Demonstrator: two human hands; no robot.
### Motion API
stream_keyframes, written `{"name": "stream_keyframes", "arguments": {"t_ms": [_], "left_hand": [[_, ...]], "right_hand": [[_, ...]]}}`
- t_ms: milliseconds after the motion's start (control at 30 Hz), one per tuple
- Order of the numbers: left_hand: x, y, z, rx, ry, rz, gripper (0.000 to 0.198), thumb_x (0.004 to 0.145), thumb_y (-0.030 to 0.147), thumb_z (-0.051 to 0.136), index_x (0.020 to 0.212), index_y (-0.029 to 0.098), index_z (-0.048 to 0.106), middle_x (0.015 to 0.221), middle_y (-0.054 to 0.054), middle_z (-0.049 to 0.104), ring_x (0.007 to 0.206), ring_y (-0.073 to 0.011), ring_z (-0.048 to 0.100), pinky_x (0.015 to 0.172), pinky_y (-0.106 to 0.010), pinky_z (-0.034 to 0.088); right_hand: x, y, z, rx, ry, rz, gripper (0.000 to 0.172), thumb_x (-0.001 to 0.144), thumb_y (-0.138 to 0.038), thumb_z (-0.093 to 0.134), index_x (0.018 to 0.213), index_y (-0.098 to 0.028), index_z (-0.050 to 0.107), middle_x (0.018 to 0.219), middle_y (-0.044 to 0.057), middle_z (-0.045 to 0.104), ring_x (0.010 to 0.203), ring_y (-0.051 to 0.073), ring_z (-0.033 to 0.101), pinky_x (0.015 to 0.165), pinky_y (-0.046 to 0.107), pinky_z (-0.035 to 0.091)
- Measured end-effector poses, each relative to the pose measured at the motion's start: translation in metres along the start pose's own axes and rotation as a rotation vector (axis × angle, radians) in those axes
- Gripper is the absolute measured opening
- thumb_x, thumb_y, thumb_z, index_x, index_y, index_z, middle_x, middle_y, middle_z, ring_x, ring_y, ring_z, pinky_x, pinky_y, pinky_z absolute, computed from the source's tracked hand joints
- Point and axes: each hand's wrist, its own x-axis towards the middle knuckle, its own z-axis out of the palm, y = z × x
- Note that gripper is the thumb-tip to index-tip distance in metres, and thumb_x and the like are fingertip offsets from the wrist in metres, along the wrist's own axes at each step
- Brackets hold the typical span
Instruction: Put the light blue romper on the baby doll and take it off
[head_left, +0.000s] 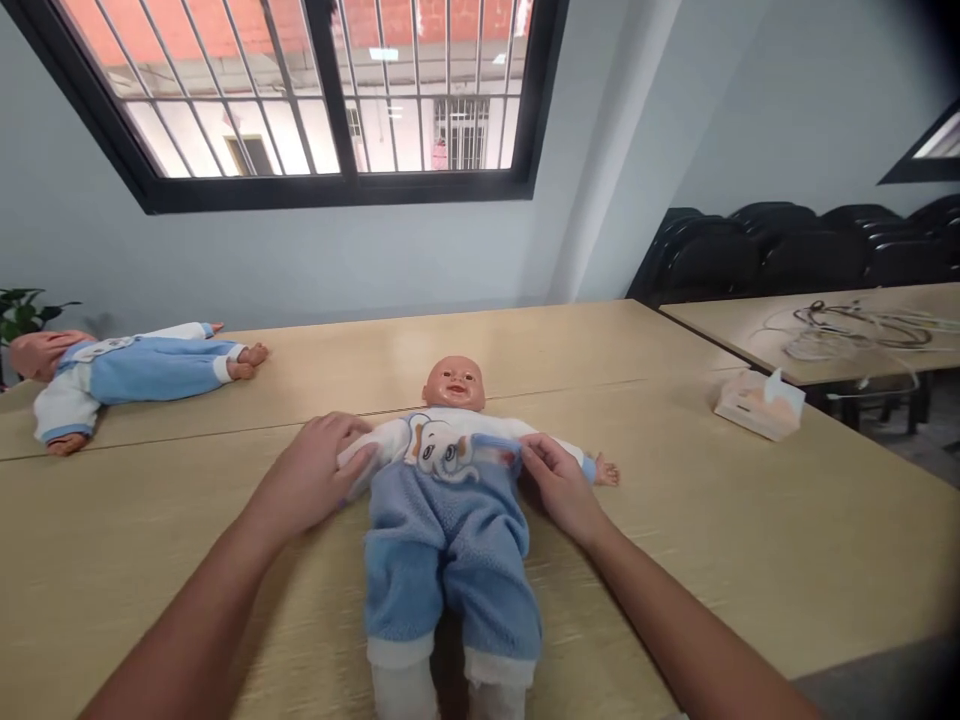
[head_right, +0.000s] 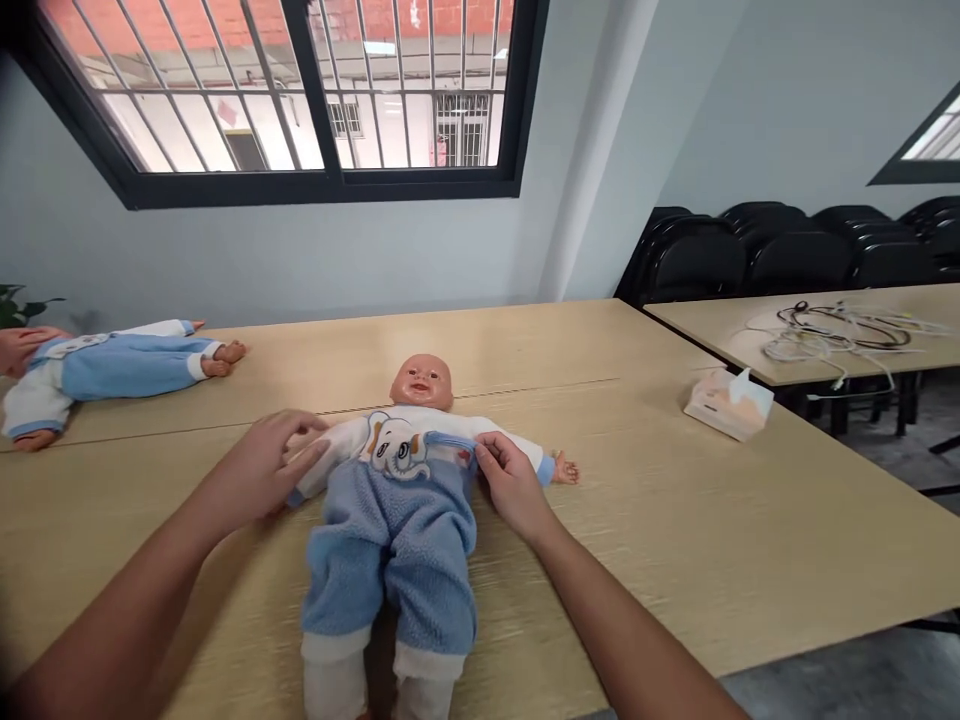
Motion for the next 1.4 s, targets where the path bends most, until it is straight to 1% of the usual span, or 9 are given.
{"name": "stream_keyframes", "arguments": {"t_ms": [167, 267, 400, 533, 667, 800, 1000, 1233, 1400], "left_hand": [[0.058, 0.079, 0.040, -0.008, -0.088, 0.324, 0.032, 0.095, 0.039, 0.064, 0.122, 0.023, 0.069, 0.124, -0.009, 0.073, 0.120, -0.0304, 0.062, 0.105, -0.044, 0.046], [0.080, 0.096, 0.063, 0.043, -0.219, 0.370, 0.017, 0.092, 0.032, 0.065, 0.103, 0.023, 0.074, 0.108, -0.009, 0.077, 0.107, -0.0297, 0.068, 0.093, -0.040, 0.050], [0.084, 0.093, 0.072, 0.041, -0.291, 0.344, 0.008, 0.086, 0.026, 0.067, 0.092, 0.026, 0.073, 0.094, -0.003, 0.077, 0.087, -0.0243, 0.069, 0.075, -0.033, 0.048], [0.081, 0.086, 0.074, 0.017, -0.258, 0.379, 0.011, 0.083, 0.024, 0.069, 0.094, 0.024, 0.071, 0.099, -0.005, 0.075, 0.094, -0.0256, 0.068, 0.079, -0.034, 0.049], [0.078, 0.085, 0.081, -0.019, -0.054, 0.368, 0.013, 0.086, 0.015, 0.063, 0.095, 0.023, 0.067, 0.102, -0.004, 0.075, 0.100, -0.0250, 0.068, 0.087, -0.037, 0.050], [0.066, 0.080, 0.090, -0.007, 0.173, 0.437, 0.013, 0.091, 0.012, 0.059, 0.095, 0.022, 0.065, 0.107, -0.005, 0.076, 0.104, -0.0243, 0.070, 0.093, -0.038, 0.050], [0.055, 0.071, 0.096, -0.055, 0.207, 0.467, 0.015, 0.088, 0.011, 0.061, 0.098, 0.023, 0.065, 0.104, -0.005, 0.076, 0.103, -0.0237, 0.069, 0.093, -0.038, 0.050], [0.054, 0.068, 0.090, -0.139, 0.214, 0.565, 0.013, 0.092, 0.013, 0.061, 0.096, 0.023, 0.069, 0.103, -0.005, 0.077, 0.103, -0.0211, 0.070, 0.097, -0.037, 0.050], [0.054, 0.072, 0.087, -0.268, 0.271, 0.559, 0.012, 0.092, 0.016, 0.064, 0.095, 0.024, 0.073, 0.102, -0.004, 0.077, 0.101, -0.0212, 0.071, 0.095, -0.037, 0.053]], "right_hand": [[-0.005, 0.001, -0.005, -0.213, 0.070, -0.095, 0.029, 0.100, -0.047, 0.050, 0.096, -0.022, 0.063, 0.085, 0.004, 0.067, 0.077, 0.022, 0.060, 0.072, 0.033, 0.048], [-0.006, 0.002, -0.009, -0.373, 0.137, -0.202, 0.024, 0.099, -0.042, 0.053, 0.096, -0.022, 0.065, 0.087, 0.006, 0.070, 0.078, 0.023, 0.062, 0.075, 0.035, 0.049], [-0.007, 0.004, -0.012, -0.596, 0.178, -0.316, 0.017, 0.096, -0.035, 0.057, 0.088, -0.023, 0.066, 0.080, 0.006, 0.068, 0.076, 0.023, 0.062, 0.076, 0.036, 0.048], [-0.005, 0.001, -0.015, -0.693, 0.125, -0.378, 0.012, 0.095, -0.025, 0.057, 0.088, -0.022, 0.066, 0.083, 0.006, 0.070, 0.082, 0.023, 0.064, 0.078, 0.035, 0.048], [-0.004, -0.001, -0.043, -0.780, -0.045, -0.433, 0.019, 0.098, -0.036, 0.060, 0.108, -0.022, 0.070, 0.112, 0.010, 0.073, 0.108, 0.028, 0.064, 0.096, 0.042, 0.048], [-0.011, 0.015, -0.088, -0.907, 0.050, -0.270, 0.051, 0.091, -0.047, 0.070, 0.134, -0.019, 0.063, 0.133, 0.017, 0.067, 0.123, 0.035, 0.059, 0.108, 0.051, 0.043], [-0.018, 0.041, -0.114, -0.770, 0.028, -0.113, 0.042, 0.086, -0.045, 0.075, 0.118, -0.019, 0.071, 0.113, 0.014, 0.073, 0.103, 0.031, 0.067, 0.096, 0.047, 0.052], [0.015, -0.002, -0.090, -0.179, 0.369, -0.175, 0.094, 0.083, -0.043, 0.078, 0.162, -0.026, 0.030, 0.148, 0.017, 0.056, 0.119, 0.028, 0.068, 0.102, 0.045, 0.055], [0.053, -0.053, -0.034, -0.296, 0.020, -0.379, 0.054, 0.090, -0.027, 0.068, 0.144, -0.026, 0.059, 0.142, 0.011, 0.066, 0.126, 0.028, 0.064, 0.110, 0.045, 0.048]]}}
